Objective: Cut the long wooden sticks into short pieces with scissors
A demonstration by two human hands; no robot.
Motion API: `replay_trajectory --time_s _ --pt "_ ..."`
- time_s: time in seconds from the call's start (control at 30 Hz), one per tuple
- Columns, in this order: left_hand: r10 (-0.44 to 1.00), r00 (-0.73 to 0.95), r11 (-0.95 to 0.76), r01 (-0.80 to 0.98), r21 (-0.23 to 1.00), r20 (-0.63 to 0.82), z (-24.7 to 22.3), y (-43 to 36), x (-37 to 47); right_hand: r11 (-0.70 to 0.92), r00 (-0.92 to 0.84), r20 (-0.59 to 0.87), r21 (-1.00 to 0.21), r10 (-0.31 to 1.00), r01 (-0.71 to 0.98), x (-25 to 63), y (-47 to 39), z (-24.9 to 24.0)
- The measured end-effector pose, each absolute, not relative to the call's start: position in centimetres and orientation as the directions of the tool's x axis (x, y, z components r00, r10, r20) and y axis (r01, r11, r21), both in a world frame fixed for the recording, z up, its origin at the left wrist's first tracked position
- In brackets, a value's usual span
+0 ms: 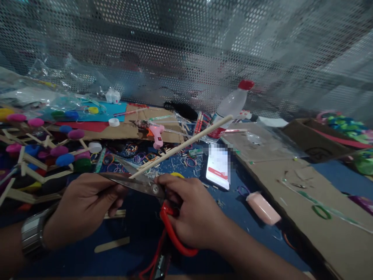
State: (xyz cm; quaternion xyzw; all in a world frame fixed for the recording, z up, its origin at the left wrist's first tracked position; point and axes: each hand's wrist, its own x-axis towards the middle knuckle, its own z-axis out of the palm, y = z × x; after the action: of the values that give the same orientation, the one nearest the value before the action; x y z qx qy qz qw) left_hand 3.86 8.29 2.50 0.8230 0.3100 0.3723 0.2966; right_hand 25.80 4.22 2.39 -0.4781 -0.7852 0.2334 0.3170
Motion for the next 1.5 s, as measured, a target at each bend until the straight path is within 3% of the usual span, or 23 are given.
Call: replay_trajectory --time_s 0.5,1.0,1.3,1.5 --pt "0.706 0.49 -0.689 0.311 0.655 0.51 2.37 8.26 3.88 0.354 -0.3 0.205 -0.698 0.931 0.622 25.99 4.17 2.44" --pt "0.781 0.53 -0.534 0.289 0.795 0.331 2.07 8.09 3.76 0.386 -0.337 0.218 -0.705 0.916 0.594 25.76 4.53 2.42" --pt "0.749 0.538 -0.592 0.278 0.757 0.387 2.12 8.09 3.93 0.342 -0.313 0.179 -0.718 0.933 0.606 25.99 4.22 2.19" --pt "0.715 0.486 -0.685 0.342 0.644 0.502 2.37 8.11 4.01 0.315 -0.301 0.152 -0.716 0.942 0.623 26.14 4.19 2.37"
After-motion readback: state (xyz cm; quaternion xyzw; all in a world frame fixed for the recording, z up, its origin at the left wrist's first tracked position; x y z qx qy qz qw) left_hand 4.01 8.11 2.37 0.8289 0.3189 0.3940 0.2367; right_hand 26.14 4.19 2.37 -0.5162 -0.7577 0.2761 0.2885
